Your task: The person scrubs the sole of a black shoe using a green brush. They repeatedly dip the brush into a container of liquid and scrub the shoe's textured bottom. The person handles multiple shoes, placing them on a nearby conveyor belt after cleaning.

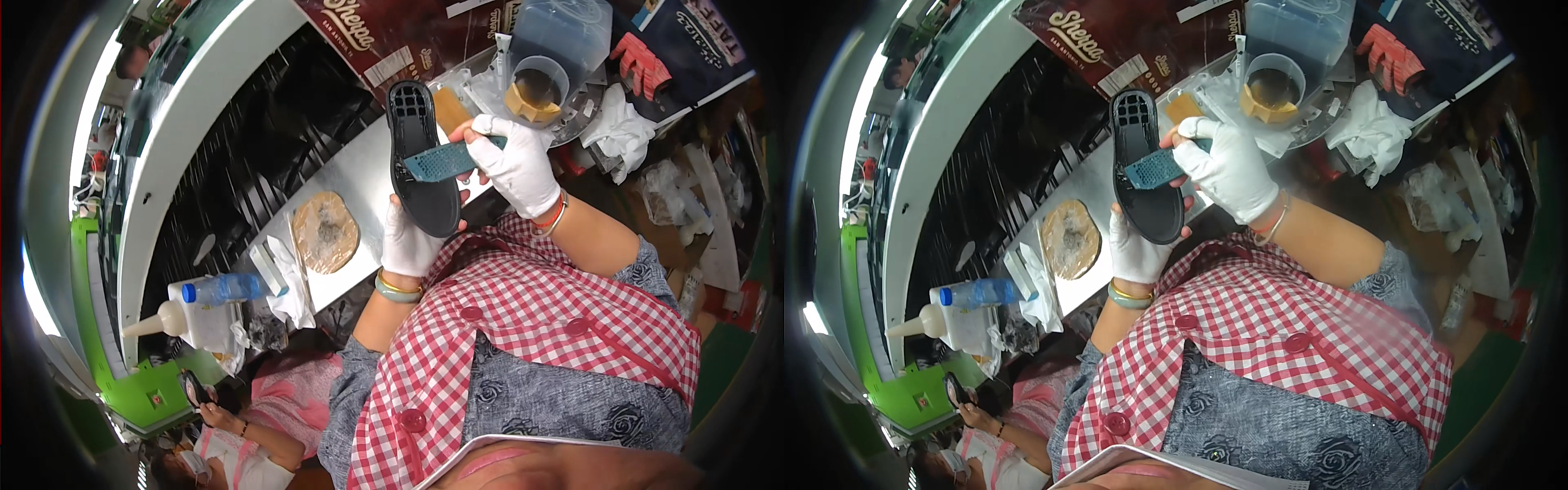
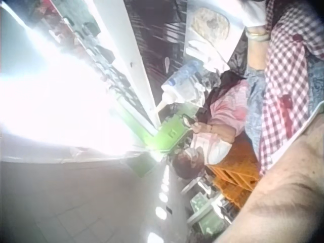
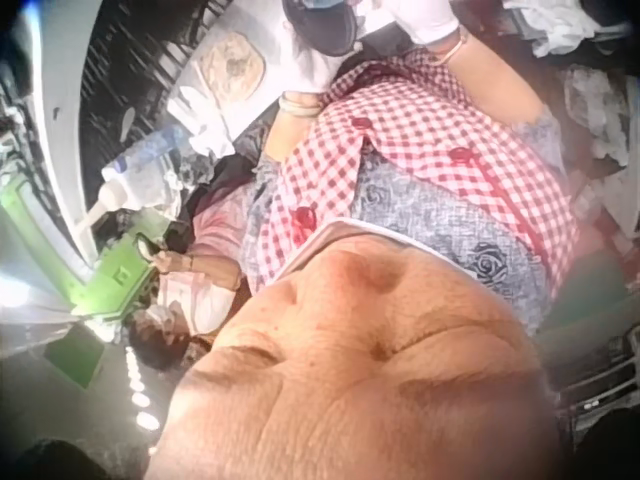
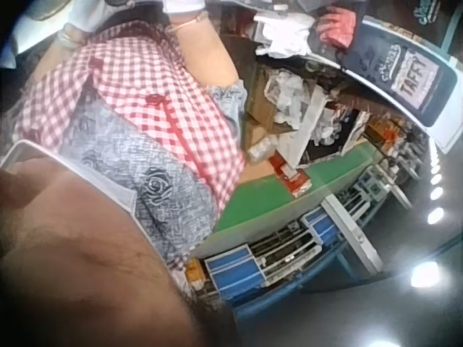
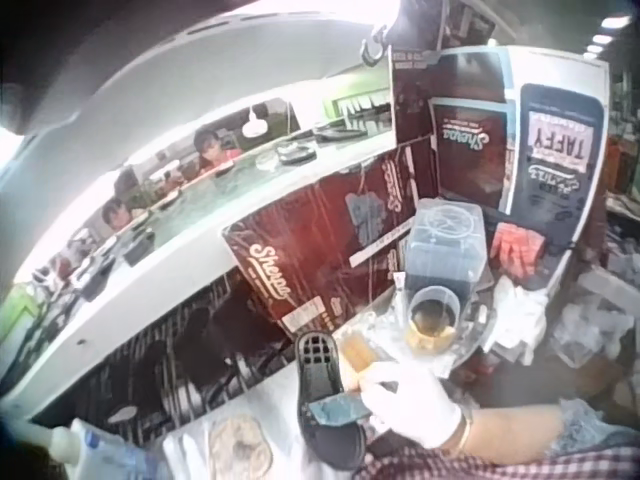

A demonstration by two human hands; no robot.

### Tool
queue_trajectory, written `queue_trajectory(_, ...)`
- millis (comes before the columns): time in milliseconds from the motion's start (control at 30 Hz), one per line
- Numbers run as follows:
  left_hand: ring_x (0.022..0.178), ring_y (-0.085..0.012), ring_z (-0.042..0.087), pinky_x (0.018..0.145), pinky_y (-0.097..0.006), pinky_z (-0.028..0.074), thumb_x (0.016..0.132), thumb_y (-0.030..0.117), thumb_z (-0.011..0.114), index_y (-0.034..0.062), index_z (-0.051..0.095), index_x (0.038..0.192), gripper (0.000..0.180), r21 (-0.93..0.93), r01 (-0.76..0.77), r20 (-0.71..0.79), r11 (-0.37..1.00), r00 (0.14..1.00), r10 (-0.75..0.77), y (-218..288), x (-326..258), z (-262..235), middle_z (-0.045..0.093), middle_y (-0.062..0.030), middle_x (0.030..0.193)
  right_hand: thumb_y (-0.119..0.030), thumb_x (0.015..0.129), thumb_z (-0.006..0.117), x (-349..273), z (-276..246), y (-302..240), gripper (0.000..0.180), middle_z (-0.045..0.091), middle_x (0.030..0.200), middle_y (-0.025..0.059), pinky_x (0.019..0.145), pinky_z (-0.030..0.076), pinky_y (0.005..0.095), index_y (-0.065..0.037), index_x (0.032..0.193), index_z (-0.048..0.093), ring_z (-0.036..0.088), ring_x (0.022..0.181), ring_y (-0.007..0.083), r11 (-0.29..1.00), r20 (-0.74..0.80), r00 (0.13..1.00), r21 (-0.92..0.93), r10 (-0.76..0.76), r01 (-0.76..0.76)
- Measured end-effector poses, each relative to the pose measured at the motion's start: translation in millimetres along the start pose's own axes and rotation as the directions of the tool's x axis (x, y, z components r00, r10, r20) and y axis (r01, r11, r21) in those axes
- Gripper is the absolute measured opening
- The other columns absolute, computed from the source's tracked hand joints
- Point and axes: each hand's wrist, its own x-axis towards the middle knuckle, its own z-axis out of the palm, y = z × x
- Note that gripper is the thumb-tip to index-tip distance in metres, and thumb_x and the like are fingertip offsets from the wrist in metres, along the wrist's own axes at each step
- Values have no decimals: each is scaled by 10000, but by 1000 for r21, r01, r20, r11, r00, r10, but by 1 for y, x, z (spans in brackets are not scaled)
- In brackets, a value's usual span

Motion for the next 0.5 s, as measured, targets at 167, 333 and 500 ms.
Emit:
queue_trajectory(167,1069,-296,515,696,-391,508,854,569,461,78,384,1315,678,-110,-13,-85,994,996,4,2,-3,3,478,-150,1260,-170,905,540,-11,4,3,181,588,760,-10,474,377,160,-19,896,640,468,524,21,996,55,996,-48,74,-71)
queue_trajectory(333,997,-250,551,656,-339,456,866,652,310,113,438,1274,688,-68,10,-149,998,989,-20,3,-7,-14,541,-90,1200,-128,912,511,-20,6,6,172,593,809,45,555,491,197,11,927,611,571,677,70,989,195,969,-52,149,-142)
queue_trajectory(500,826,-218,598,541,-275,453,871,654,267,89,460,1242,703,12,71,-243,997,968,-66,11,-14,-23,589,-123,1078,-261,917,529,-10,12,11,244,619,791,17,493,385,159,-40,964,619,579,611,61,983,381,908,-109,176,-144)
